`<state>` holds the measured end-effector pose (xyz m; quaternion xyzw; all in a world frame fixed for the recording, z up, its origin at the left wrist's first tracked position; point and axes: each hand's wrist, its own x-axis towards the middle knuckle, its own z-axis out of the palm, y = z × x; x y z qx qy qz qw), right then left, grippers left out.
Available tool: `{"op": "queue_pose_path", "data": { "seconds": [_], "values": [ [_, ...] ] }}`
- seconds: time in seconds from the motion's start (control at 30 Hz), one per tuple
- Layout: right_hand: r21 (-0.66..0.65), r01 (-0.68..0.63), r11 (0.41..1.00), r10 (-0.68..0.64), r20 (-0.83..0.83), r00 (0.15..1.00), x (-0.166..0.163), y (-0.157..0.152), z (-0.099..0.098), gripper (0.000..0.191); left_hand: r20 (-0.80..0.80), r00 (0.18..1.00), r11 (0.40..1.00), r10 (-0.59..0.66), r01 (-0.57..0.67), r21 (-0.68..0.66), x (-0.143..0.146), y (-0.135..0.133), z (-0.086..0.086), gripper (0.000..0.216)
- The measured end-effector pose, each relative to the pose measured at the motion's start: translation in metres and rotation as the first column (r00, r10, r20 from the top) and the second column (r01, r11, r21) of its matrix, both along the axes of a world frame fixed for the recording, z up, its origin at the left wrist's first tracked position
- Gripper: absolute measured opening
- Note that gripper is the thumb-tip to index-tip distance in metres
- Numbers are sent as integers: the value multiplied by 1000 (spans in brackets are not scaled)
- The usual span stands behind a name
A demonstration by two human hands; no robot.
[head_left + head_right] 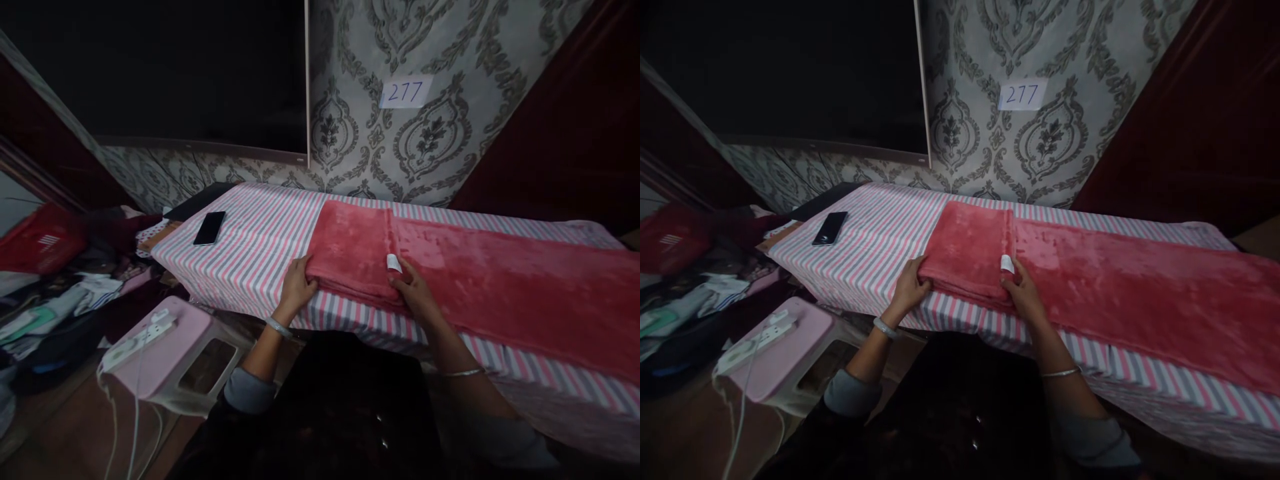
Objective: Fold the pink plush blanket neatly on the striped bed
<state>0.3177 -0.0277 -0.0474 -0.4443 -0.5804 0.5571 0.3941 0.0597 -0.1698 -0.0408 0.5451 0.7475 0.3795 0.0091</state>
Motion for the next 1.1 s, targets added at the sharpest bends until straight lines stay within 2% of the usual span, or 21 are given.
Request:
{"op": "queue_pose_path", "data": {
  "seconds": [0.1, 0.17, 0.27, 0.37, 0.47, 0.63, 0.73, 0.8, 0.93, 1.03, 1.1],
  "values": [
    [-102, -32, 994, 14, -176, 984, -6, -3, 16, 83, -15, 1000, 999, 24, -24, -25, 6, -2, 5, 67],
    [-122, -56, 991, 24, -247, 969, -10, 0, 31, 77, -47, 997, 997, 56, -59, -57, 14, -2, 10, 74],
    [-105, -74, 992, 42, -278, 960, -14, 7, 53, 65, -72, 992, 992, 108, -113, -61, 22, 0, 15, 83],
    [-94, -78, 992, 47, -293, 955, -14, 8, 59, 64, -48, 985, 986, 164, -165, -17, 18, 0, 13, 70],
    [-80, -36, 996, 16, -237, 971, -8, 0, 42, 75, -38, 982, 982, 187, -188, -17, 4, -4, 6, 55],
    [-15, 30, 999, -30, -47, 998, 0, -12, -1, 81, -101, 989, 994, 105, -109, -33, -7, -9, -6, 59],
    [4, 49, 999, -49, -32, 998, -2, -10, -11, 83, -105, 989, 994, 107, -107, 1, -10, -9, -10, 60],
    [-22, 63, 998, -64, -42, 997, -6, -5, -12, 76, -89, 993, 997, 81, -79, 19, -16, -9, -11, 60],
    [20, 116, 993, -115, -65, 991, -12, 1, -18, 53, -62, 998, 1000, -19, 20, 21, -29, -15, 0, 61],
    [64, 112, 992, -110, -32, 993, -13, 2, -24, 56, -193, 981, 997, -13, 27, 70, -24, -18, 20, 68],
    [113, 95, 989, -93, -26, 995, -13, 1, -27, 61, -268, 962, 990, -47, 80, 113, -8, -14, 32, 60]
  ]
}}
